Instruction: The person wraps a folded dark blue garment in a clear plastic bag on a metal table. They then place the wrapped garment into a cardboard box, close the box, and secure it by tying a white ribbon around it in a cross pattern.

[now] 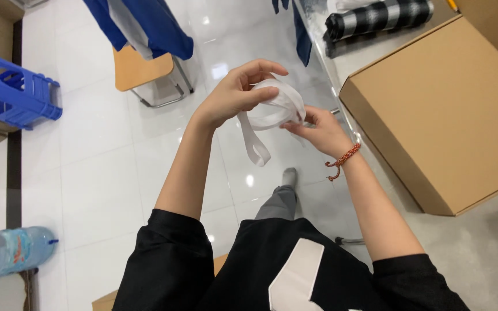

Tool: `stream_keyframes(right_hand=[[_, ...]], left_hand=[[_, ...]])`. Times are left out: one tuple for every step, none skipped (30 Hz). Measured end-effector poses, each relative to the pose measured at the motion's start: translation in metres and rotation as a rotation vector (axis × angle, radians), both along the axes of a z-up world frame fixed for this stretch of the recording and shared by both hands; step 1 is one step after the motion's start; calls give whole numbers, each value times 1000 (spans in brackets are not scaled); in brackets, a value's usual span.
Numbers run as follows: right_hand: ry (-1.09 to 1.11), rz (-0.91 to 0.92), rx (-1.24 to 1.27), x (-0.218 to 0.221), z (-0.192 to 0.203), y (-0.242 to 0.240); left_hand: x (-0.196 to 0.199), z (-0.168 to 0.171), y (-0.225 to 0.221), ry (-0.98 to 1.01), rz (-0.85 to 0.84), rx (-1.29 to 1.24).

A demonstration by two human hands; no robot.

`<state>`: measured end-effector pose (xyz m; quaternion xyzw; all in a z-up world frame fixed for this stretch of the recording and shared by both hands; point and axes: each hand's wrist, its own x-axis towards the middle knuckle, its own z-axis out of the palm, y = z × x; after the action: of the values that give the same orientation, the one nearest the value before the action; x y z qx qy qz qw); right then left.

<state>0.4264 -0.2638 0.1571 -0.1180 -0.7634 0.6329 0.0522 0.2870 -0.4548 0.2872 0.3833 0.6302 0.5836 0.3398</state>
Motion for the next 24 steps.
stream_keyframes(right_hand=[[-5,10,-3,9,3,-5],[1,75,-15,17,6,-11],[8,138,-22,24,12,-14],[3,147,-21,31,9,-18],[12,124,-25,35,9,-20],[21,102,-29,38,8,-21],[22,112,-28,43,13,-26],[39,85,-25,47,18,-30],[56,55,-24,50,24,-34],[58,62,-24,51,31,-40],[33,4,-67,54,39,-46],[7,-54,-110,56,46,-50],[10,-59,-109,55,36,-44],[-38,-139,-135,55,26,-38],[-82,-224,-157,53,18,-28],[-76,-232,-153,51,-9,-13],[-85,-294,-223,51,-36,3],[-93,-355,-293,49,-63,20],[-91,-360,-292,55,-83,27],[-218,-318,149,60,-104,34],[-335,-264,588,60,-123,41],[-328,-270,588,54,-112,26],[-240,-111,576,51,-102,11],[-151,47,561,47,-92,-5]], left_hand=[[3,-7,-14,-5,10,-3],[6,-13,-29,21,47,-60],[8,-18,-42,47,82,-112],[13,-27,-58,43,91,-111],[16,-35,-73,77,107,-185],[18,-42,-88,111,122,-260],[27,-46,-97,112,132,-259],[35,-50,-105,24,104,-325],[42,-53,-114,-63,71,-391],[52,-52,-116,-62,79,-391],[62,-50,-118,-158,22,-389],[72,-49,-118,-255,-34,-387],[70,-55,-121,-252,-38,-387],[67,-62,-123,-301,-122,-412],[63,-68,-122,-347,-210,-434],[57,-74,-123,-339,-219,-430],[52,-81,-124,-359,-213,-409],[46,-88,-125,-379,-208,-387],[43,-88,-124,-376,-214,-386],[39,-88,-124,-377,-210,-357],[31,-86,-124,-373,-203,-328],[30,-78,-119,-364,-205,-327],[32,-71,-115,-346,-221,-340],[33,-66,-112,-328,-237,-353]])
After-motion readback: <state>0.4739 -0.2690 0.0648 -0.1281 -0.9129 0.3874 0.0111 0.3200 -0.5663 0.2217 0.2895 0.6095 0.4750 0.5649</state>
